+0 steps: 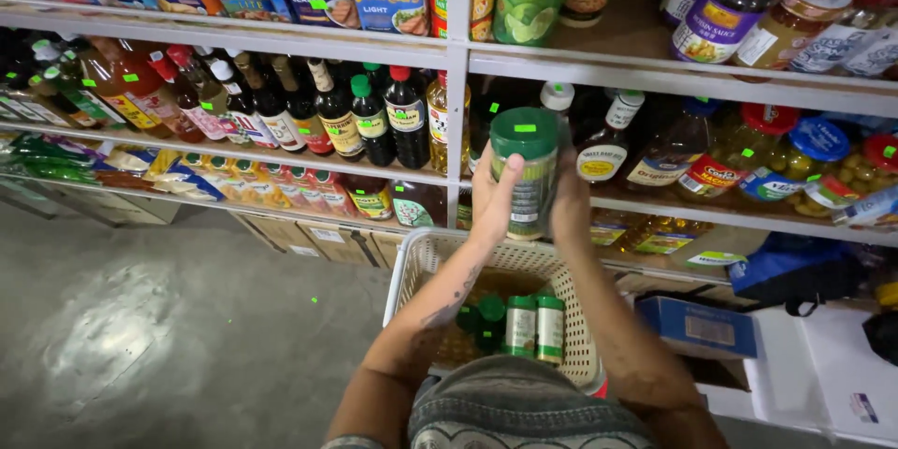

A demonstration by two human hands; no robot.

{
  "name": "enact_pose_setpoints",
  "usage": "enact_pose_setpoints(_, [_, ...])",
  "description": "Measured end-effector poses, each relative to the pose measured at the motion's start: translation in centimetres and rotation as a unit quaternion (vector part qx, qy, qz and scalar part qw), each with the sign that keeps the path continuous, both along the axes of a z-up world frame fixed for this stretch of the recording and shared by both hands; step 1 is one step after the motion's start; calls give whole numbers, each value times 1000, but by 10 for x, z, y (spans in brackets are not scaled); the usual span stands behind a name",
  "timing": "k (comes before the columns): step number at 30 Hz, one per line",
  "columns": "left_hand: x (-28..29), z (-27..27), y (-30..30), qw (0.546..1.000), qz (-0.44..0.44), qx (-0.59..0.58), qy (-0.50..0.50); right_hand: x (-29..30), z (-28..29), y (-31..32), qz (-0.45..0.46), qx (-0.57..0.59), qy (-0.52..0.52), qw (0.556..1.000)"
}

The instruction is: Wiping down Parmesan cheese bottles with a cloth and stocking them onto a grocery store shelf.

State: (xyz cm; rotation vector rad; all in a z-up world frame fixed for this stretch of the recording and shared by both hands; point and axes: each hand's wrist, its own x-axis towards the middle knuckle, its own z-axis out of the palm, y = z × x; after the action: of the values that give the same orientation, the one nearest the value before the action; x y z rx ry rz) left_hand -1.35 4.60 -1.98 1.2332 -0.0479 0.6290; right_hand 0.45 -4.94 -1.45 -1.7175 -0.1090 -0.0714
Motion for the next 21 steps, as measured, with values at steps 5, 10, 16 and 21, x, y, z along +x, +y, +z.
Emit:
enact_pose_setpoints(5, [13, -10, 10, 998, 1, -21, 67, -15, -17, 23, -31, -244, -420, 874])
enact_pose_setpoints(10, [12, 5, 9, 993, -36, -77, 84, -24, 53, 9, 85, 237, 95, 963])
enact_pose_setpoints(16, [2, 36, 9, 992, 9, 78, 95, 2, -7, -4, 40, 156, 89, 983])
enact_pose_setpoints(21, [8, 4, 4, 990, 7, 22, 142, -1, -18, 13, -48, -268, -333, 903])
